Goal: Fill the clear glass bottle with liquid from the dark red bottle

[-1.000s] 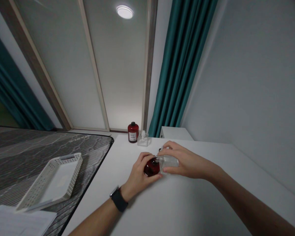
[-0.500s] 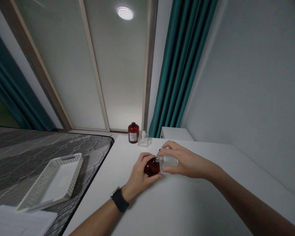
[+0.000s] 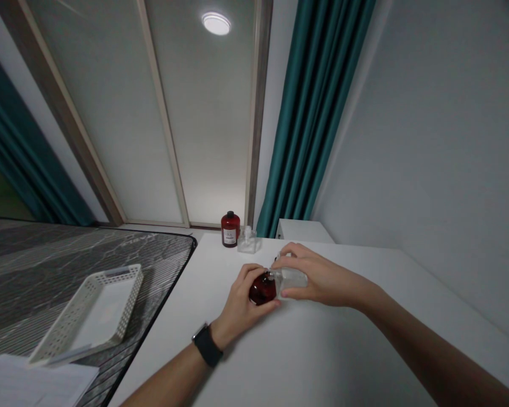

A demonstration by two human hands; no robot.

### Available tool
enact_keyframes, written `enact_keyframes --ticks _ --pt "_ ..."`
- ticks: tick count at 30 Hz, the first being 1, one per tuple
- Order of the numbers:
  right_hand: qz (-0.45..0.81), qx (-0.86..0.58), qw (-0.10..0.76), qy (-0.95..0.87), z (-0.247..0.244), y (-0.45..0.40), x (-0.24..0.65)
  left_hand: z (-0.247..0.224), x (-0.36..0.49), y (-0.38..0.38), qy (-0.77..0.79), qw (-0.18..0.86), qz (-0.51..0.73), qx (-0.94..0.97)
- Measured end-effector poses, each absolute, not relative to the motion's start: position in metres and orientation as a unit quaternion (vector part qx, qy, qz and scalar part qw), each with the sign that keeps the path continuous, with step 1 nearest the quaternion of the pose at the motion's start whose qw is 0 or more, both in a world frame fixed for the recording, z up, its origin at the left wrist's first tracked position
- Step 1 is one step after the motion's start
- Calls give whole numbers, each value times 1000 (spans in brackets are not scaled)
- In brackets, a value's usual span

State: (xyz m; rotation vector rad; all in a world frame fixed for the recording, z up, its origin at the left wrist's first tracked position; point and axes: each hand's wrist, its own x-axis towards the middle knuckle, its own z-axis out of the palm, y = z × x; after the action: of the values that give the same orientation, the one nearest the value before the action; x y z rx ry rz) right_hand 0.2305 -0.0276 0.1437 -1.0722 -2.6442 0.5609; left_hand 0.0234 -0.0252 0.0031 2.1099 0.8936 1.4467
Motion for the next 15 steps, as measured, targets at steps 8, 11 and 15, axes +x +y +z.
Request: enact_keyframes --ticks 8,11,15 --pt "192 -367 114 -903 144 -26 231 2 24 -27 321 221 522 759" --pt "193 -369 109 -903 145 -26 231 3 25 -27 321 224 524 756" --pt "200 -369 111 -901 146 -26 230 2 25 -27 322 226 523 756"
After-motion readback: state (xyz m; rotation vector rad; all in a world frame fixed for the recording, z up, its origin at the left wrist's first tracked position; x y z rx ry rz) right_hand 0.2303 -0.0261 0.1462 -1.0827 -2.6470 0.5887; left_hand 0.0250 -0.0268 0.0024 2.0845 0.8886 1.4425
